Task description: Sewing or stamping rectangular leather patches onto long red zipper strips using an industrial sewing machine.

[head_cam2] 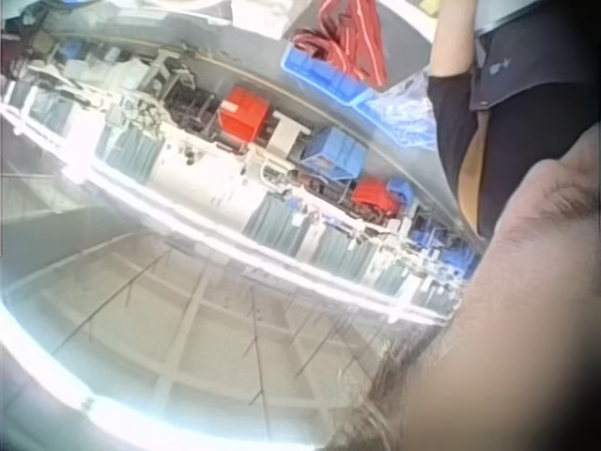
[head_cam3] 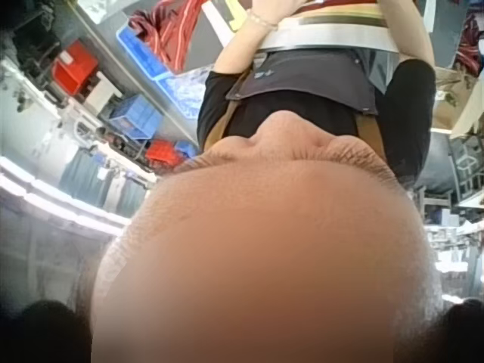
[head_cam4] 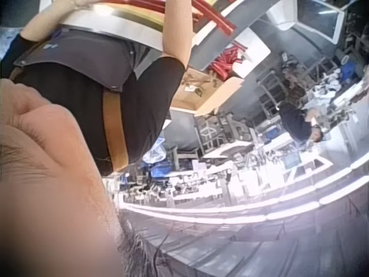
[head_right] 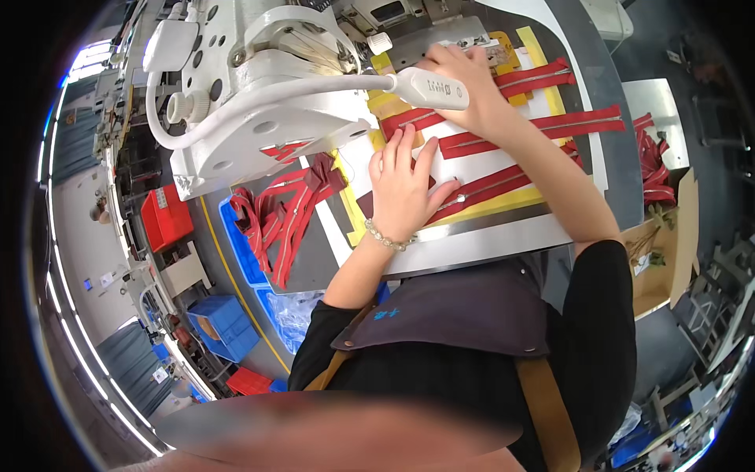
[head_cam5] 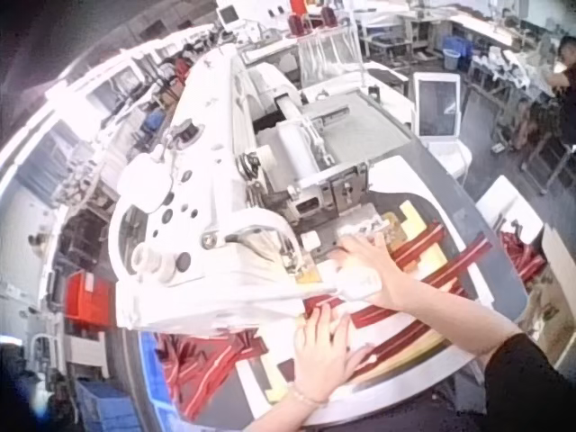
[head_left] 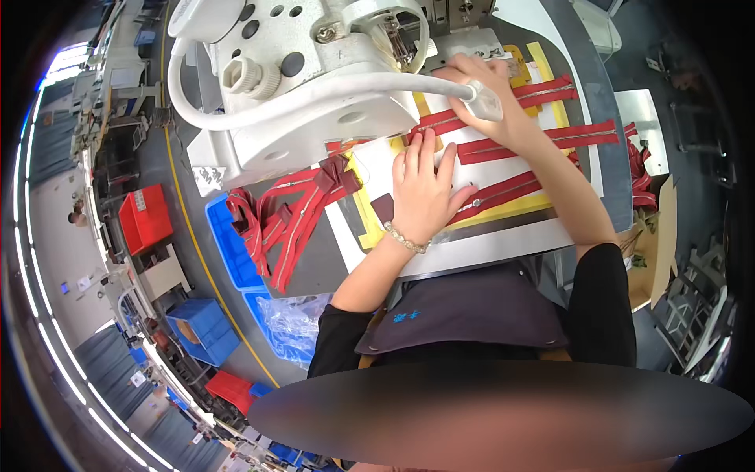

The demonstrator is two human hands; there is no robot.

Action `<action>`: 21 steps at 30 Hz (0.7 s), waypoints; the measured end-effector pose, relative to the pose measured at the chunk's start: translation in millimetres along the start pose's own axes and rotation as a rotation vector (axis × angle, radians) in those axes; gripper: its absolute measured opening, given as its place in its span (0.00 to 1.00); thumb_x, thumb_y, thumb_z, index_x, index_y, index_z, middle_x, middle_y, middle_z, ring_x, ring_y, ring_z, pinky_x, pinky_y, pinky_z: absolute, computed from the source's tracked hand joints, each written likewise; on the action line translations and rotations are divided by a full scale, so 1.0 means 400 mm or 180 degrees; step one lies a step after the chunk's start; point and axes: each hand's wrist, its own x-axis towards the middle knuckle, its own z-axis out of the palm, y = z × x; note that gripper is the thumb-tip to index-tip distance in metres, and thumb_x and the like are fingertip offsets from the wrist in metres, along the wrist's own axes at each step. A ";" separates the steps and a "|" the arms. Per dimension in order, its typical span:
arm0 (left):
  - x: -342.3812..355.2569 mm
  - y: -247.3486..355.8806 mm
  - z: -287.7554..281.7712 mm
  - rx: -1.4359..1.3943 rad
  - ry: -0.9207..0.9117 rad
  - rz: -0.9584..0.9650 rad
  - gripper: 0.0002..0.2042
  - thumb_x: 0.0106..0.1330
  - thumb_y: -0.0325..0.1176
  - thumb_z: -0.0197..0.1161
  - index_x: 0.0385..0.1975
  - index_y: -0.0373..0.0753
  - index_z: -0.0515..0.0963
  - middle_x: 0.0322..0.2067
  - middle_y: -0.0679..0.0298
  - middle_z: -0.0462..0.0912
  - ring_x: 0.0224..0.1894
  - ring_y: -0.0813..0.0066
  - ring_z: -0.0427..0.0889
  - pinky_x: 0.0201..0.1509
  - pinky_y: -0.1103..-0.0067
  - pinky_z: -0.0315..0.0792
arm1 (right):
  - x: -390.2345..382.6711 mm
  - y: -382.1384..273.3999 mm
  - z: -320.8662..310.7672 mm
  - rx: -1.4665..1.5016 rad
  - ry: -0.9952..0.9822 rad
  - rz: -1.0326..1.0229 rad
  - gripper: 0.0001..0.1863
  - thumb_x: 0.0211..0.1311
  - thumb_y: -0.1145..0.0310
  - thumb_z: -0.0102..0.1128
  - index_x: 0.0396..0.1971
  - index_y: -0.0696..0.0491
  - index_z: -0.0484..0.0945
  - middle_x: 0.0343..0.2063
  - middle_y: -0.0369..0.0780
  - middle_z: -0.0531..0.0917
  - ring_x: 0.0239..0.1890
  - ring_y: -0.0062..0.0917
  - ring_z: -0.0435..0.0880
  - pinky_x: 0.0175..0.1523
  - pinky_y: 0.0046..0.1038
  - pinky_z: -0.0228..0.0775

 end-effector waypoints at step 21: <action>-0.026 -0.058 -0.037 -0.0194 0.0356 0.1179 0.20 0.55 0.45 0.68 0.43 0.40 0.79 0.52 0.58 0.78 0.58 0.63 0.75 0.60 0.68 0.66 | -0.117 0.029 -0.027 0.0480 -0.0334 -0.0626 0.21 0.59 0.69 0.60 0.53 0.39 0.79 0.55 0.41 0.76 0.52 0.41 0.74 0.59 0.37 0.66</action>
